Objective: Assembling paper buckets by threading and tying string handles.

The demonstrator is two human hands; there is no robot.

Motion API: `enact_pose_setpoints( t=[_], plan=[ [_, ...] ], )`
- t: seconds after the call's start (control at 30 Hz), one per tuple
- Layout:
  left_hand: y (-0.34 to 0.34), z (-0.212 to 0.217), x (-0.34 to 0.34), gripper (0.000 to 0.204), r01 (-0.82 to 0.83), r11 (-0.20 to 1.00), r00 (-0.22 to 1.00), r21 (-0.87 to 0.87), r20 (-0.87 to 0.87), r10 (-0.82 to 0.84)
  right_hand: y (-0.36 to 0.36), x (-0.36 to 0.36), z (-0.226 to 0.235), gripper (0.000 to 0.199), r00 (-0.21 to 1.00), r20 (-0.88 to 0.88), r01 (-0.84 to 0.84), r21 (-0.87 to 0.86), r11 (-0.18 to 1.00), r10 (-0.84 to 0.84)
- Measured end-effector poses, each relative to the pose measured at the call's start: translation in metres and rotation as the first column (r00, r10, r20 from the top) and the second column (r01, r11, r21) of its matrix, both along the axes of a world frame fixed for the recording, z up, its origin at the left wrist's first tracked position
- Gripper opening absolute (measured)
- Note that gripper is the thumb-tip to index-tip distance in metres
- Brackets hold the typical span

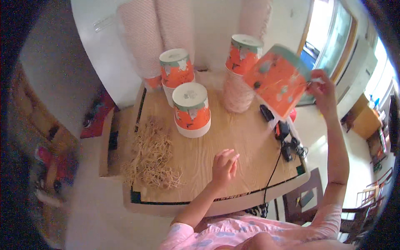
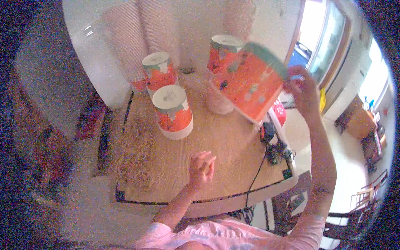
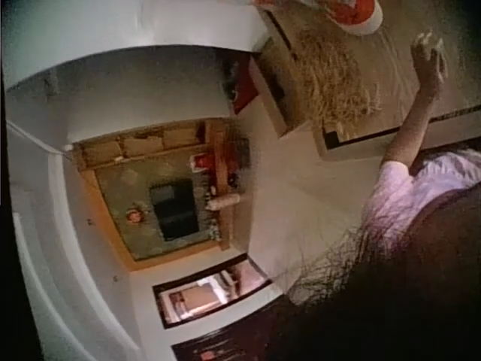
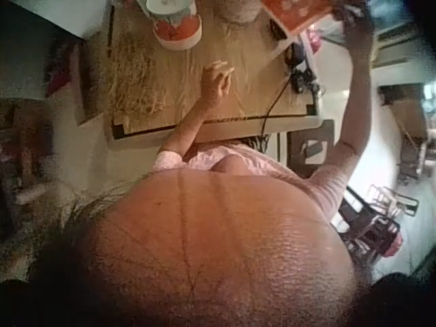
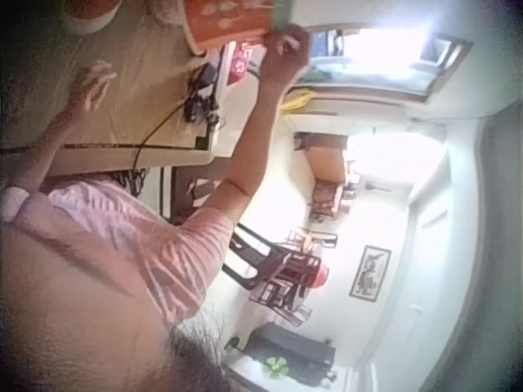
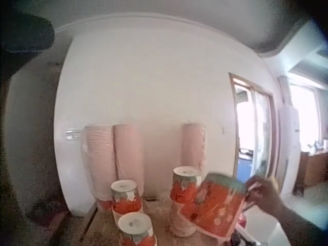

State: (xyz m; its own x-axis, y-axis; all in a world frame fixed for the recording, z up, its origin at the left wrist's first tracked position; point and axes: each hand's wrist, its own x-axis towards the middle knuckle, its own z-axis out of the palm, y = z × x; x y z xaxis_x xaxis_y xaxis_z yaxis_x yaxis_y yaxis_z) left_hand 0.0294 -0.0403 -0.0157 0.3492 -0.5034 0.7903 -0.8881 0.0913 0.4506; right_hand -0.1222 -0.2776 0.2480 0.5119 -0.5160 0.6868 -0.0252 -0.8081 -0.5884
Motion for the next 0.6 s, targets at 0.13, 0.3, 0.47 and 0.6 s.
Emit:
enact_pose_setpoints(
  t=[0.13,0.3,0.47,0.6],
  plan=[
    [-0.014,-0.036,0.005,0.025,0.011,0.993,0.998,0.115,-0.059,-0.004,0.001,0.044,0.069,0.015,0.982,0.085,0.187,-0.392,0.900,-0.167],
    [-0.013,-0.044,0.005,0.020,0.078,0.988,0.987,0.136,-0.152,-0.057,-0.061,0.103,0.088,0.022,0.942,0.109,0.301,-0.689,0.659,-0.317],
    [-0.014,-0.053,0.009,0.016,0.056,0.988,0.978,0.147,-0.207,-0.025,-0.092,0.158,0.087,0.015,0.840,0.090,0.378,-0.805,0.458,-0.535],
    [-0.009,-0.052,0.007,0.013,0.086,0.977,0.981,0.195,-0.190,-0.049,-0.102,0.186,0.070,0.016,0.788,-0.021,0.349,-0.808,0.474,-0.615]
  ],
)
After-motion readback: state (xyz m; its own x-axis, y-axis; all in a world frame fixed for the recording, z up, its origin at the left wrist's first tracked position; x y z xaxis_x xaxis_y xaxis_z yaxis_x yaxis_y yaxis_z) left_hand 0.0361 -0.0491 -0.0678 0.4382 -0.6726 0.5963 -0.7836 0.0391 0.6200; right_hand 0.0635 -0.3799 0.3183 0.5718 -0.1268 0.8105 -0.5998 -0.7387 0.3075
